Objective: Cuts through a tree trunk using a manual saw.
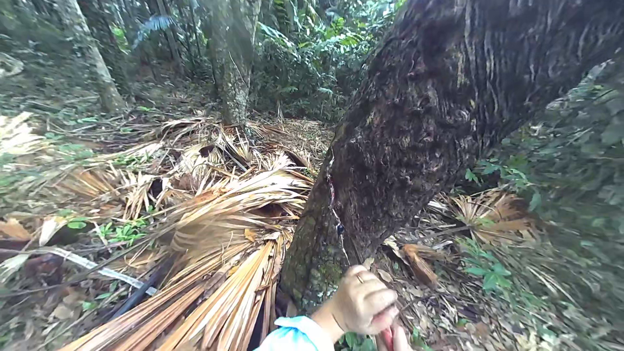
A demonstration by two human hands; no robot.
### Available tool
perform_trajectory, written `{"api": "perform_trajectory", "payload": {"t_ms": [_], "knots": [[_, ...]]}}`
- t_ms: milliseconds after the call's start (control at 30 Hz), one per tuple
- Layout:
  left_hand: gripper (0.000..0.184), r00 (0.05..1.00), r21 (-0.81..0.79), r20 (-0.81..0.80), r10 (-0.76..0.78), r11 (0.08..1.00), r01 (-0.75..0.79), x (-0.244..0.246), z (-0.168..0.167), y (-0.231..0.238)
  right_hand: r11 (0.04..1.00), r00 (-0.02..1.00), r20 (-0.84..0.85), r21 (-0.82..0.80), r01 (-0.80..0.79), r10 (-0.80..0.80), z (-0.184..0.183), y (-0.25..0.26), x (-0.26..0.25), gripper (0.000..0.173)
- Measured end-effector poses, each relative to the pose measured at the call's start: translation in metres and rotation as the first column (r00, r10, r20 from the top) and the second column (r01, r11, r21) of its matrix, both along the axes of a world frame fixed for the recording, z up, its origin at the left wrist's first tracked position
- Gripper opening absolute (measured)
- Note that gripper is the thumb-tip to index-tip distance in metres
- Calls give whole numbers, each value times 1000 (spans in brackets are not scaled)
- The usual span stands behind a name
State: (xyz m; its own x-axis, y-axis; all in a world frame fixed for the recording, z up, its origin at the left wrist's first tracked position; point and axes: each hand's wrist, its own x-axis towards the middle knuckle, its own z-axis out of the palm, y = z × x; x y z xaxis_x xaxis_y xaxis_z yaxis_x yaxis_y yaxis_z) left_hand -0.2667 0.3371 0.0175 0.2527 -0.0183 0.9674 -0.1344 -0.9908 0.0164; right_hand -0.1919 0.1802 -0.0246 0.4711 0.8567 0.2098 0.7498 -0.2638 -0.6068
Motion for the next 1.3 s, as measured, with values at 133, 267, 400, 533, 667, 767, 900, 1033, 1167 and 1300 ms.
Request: {"api": "perform_trajectory", "payload": {"t_ms": [133, 267, 400, 533, 667, 767, 900, 1033, 1167, 1300], "knots": [[41, 989, 96, -151, 2, 995, 13, 11, 5, 4, 996, 998, 23, 67, -51, 50, -2, 12, 11, 35], [39, 983, 188, -98, 152, 973, -132, 35, 0, 20, 986, 990, 131, 145, -80, 61, -2, 41, 25, 26], [41, 977, 226, 2, 215, 951, -210, 56, 2, 46, 977, 972, 228, 189, -97, 53, -5, 74, 46, 30], [42, 968, 242, 17, 251, 938, -247, 65, 1, 52, 981, 961, 268, 164, -107, 60, -4, 83, 59, 28], [48, 953, 247, 0, 302, 924, -293, 71, -3, 54, 989, 969, 239, 111, -97, 68, -8, 94, 65, 24], [53, 932, 257, 6, 363, 900, -352, 78, -9, 56, 990, 961, 258, 69, -125, 103, -26, 106, 83, 26], [57, 900, 212, 28, 436, 877, -432, 85, -7, 45, 979, 947, 266, 44, -201, 183, -16, 93, 94, 33], [60, 888, 201, -39, 459, 874, -443, 78, 2, 34, 971, 961, 146, -14, -237, 237, 10, 78, 84, 24], [54, 868, 208, -171, 466, 879, -430, 75, 8, 27, 956, 953, 96, -79, -282, 289, 12, 77, 89, 27], [49, 776, 256, -338, 532, 846, -468, 75, 9, 27, 921, 936, 57, -211, -329, 348, 25, 86, 99, 32]]}}
